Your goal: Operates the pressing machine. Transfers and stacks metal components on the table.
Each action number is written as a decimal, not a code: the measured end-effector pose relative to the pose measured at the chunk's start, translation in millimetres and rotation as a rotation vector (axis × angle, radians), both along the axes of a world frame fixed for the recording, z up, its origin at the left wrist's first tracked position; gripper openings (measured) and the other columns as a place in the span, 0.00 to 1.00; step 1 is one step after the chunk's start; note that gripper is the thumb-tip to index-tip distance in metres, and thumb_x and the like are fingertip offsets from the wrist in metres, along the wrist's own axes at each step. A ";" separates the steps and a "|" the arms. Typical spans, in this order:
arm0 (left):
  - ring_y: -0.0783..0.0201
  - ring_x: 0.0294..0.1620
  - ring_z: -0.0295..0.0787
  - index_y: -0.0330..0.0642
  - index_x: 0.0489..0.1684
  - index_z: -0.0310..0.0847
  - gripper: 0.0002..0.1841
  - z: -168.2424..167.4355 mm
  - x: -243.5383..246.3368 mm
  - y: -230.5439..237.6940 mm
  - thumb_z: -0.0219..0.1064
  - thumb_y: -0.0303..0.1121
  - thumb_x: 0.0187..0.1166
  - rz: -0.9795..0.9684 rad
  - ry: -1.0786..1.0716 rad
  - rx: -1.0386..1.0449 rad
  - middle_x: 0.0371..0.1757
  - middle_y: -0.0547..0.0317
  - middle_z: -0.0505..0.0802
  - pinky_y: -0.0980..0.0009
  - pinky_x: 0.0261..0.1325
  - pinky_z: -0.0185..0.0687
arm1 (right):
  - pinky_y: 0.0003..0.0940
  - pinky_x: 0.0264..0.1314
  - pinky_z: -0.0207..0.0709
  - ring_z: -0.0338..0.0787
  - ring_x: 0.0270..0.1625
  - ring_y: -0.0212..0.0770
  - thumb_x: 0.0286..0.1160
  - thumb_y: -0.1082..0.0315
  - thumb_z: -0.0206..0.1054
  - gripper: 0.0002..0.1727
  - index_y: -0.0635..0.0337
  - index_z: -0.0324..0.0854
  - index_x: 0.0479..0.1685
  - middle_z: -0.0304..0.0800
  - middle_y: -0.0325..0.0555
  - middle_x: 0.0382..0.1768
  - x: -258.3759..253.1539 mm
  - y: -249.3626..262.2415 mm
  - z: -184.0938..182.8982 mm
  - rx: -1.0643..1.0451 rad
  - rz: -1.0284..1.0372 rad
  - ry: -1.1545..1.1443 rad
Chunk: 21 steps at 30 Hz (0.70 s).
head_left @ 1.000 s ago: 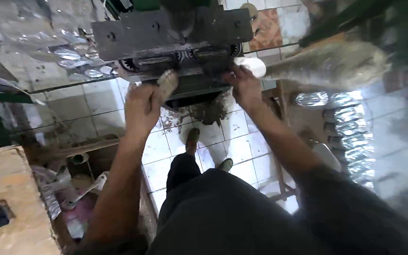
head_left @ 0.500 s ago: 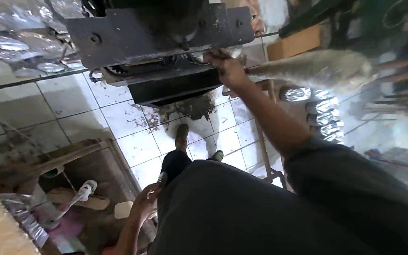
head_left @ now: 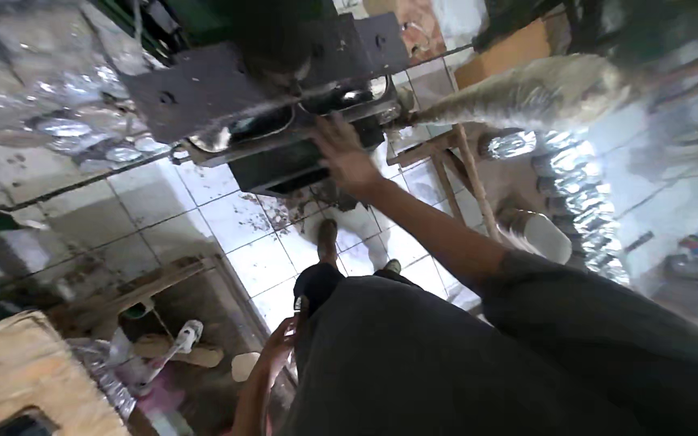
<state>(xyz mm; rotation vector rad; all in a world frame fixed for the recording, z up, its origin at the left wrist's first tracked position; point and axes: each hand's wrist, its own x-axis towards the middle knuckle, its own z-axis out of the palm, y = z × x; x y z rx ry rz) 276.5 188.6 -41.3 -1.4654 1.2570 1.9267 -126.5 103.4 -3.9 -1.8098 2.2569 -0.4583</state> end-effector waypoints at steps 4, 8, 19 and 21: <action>0.59 0.57 0.87 0.39 0.77 0.73 0.21 4.2 -3.8 14.3 0.61 0.26 0.86 -0.008 0.012 0.010 0.67 0.46 0.87 0.59 0.58 0.85 | 0.55 0.89 0.63 0.75 0.85 0.57 0.86 0.67 0.60 0.22 0.62 0.81 0.76 0.80 0.56 0.78 -83.8 90.4 87.0 0.060 -0.073 -0.173; 0.55 0.57 0.89 0.38 0.75 0.77 0.21 -2.8 -5.3 31.2 0.66 0.28 0.84 -0.112 -0.056 -0.101 0.64 0.42 0.89 0.56 0.60 0.86 | 0.63 0.68 0.78 0.91 0.62 0.57 0.89 0.54 0.58 0.21 0.56 0.86 0.67 0.92 0.57 0.59 -162.5 114.4 229.6 0.083 -0.380 0.004; 0.45 0.55 0.91 0.35 0.69 0.83 0.20 36.2 -202.9 79.7 0.65 0.39 0.85 -0.923 0.024 -0.738 0.57 0.37 0.92 0.43 0.63 0.84 | 0.64 0.63 0.80 0.86 0.66 0.60 0.74 0.37 0.66 0.35 0.55 0.82 0.69 0.85 0.59 0.66 -158.3 337.4 141.2 0.069 -0.597 -0.227; 0.52 0.49 0.92 0.37 0.70 0.82 0.20 51.8 -280.1 82.4 0.66 0.38 0.84 -0.901 0.190 -0.802 0.55 0.42 0.92 0.49 0.55 0.88 | 0.64 0.67 0.80 0.83 0.71 0.60 0.71 0.37 0.70 0.38 0.46 0.77 0.79 0.79 0.56 0.75 -121.1 418.1 79.1 0.031 -0.669 -0.374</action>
